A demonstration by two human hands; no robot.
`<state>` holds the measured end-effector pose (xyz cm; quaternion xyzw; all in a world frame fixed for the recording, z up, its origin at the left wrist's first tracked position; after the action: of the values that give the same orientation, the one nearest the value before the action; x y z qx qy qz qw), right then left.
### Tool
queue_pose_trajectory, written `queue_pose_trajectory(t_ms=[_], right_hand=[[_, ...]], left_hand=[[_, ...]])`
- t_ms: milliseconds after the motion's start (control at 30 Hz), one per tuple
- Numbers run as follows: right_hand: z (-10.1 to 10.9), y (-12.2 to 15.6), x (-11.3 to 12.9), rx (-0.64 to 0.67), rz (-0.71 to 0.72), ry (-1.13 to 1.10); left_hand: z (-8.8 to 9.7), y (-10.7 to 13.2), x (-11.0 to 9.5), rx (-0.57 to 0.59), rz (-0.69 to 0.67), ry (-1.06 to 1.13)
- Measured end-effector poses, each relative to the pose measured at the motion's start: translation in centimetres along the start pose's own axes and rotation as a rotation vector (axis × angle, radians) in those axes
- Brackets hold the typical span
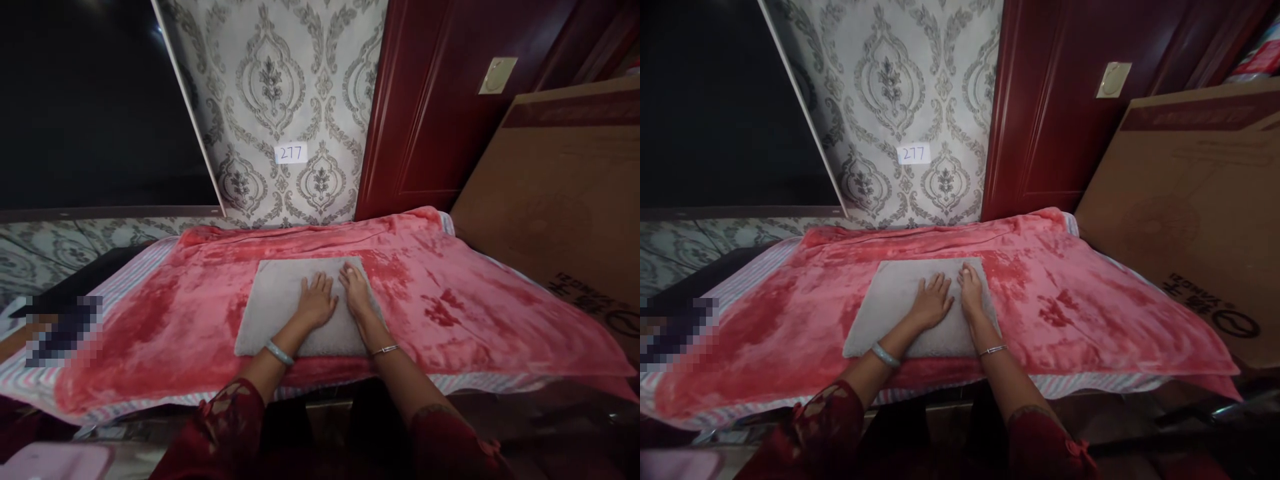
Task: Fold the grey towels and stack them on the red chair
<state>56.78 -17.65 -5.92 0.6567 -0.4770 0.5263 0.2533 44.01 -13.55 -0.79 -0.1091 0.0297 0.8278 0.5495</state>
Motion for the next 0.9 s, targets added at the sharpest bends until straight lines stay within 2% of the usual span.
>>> queue_pose_trajectory(t_ms=[133,200,300,433,533,700,833,900], right_hand=[[0.2,0.0,0.2,0.002,0.016,0.016],[0.3,0.0,0.2,0.022,0.028,0.032],[0.3,0.1,0.1,0.054,0.036,0.061],[0.3,0.1,0.1,0.048,0.036,0.071],[0.2,0.0,0.1,0.048,0.028,0.067],[0.1,0.2,0.4,0.044,0.024,0.052],[-0.1,0.3,0.7,0.036,0.027,0.048],[-0.1,0.3,0.7,0.033,0.021,0.045]], left_hand=[[0.3,-0.1,1.2,0.036,-0.014,0.007],[1.1,-0.4,2.8,0.063,0.012,-0.005],[2.8,-0.7,7.3,0.061,0.131,-0.033],[4.8,-0.1,14.3,-0.038,0.279,-0.043],[4.9,0.8,17.4,-0.111,0.302,-0.007],[4.5,1.2,18.8,-0.175,0.308,0.010],[5.4,1.1,18.1,-0.053,0.347,0.014],[6.3,1.9,16.7,-0.016,0.408,-0.015]])
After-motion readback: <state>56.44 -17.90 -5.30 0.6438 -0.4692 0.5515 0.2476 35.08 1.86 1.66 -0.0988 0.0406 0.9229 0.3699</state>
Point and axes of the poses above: each hand's wrist, its own y-axis away from the middle knuckle, its own z-axis out of the back of the hand, x = y × z, the point moved 7 cm from there along -y, towards the middle knuckle, and after that the axes turned 7 degrees about y, right-handed, at the moved point
